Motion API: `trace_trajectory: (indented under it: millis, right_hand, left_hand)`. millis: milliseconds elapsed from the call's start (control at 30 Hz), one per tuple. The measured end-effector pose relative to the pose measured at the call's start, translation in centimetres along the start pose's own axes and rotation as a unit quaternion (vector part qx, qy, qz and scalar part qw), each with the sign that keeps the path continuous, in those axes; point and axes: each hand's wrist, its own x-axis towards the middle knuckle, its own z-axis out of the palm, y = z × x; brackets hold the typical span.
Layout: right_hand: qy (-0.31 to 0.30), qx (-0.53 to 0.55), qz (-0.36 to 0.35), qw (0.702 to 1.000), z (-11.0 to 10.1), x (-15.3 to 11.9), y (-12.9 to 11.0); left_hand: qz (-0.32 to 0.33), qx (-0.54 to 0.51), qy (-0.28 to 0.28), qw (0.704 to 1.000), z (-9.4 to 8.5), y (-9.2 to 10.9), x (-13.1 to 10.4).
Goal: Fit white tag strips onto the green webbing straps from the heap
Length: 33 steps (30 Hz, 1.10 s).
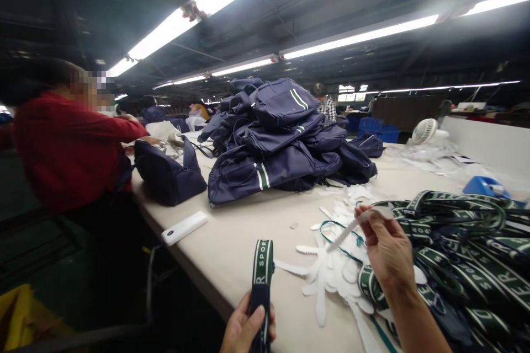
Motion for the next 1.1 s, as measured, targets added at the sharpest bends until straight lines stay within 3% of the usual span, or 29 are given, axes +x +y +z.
trace_trajectory:
  millis: [100, 233, 433, 667, 800, 933, 1100]
  right_hand:
    - [0.002, 0.040, -0.049, 0.998, 0.4, 1.6, -2.0]
    - [-0.016, 0.025, -0.016, 0.999, 0.3, 2.7, -1.4]
    - [-0.066, -0.079, 0.040, 0.994, -0.3, 2.2, 2.2]
    - [-0.095, -0.114, 0.096, 0.984, 0.1, 1.1, 3.0]
    - [-0.118, -0.091, 0.174, 0.973, 0.6, -1.1, 2.9]
    - [-0.195, -0.085, 0.265, 0.940, 1.1, -5.0, 3.3]
    - [-0.254, -0.048, 0.315, 0.913, 1.2, -9.3, 3.3]
  left_hand:
    - [0.009, 0.028, 0.017, 0.999, 1.3, 0.5, -0.4]
    - [-0.002, 0.064, 0.036, 0.997, 2.6, 0.7, -1.1]
    - [-0.039, 0.120, 0.032, 0.992, 1.3, 0.5, -0.6]
    - [-0.020, 0.156, 0.017, 0.987, 0.8, 1.2, -0.7]
    - [0.013, 0.145, 0.007, 0.989, 1.7, 1.7, -0.5]
    - [0.049, 0.140, -0.022, 0.989, 3.8, 3.0, -0.6]
    - [0.082, 0.188, -0.033, 0.978, 6.0, 3.4, 0.1]
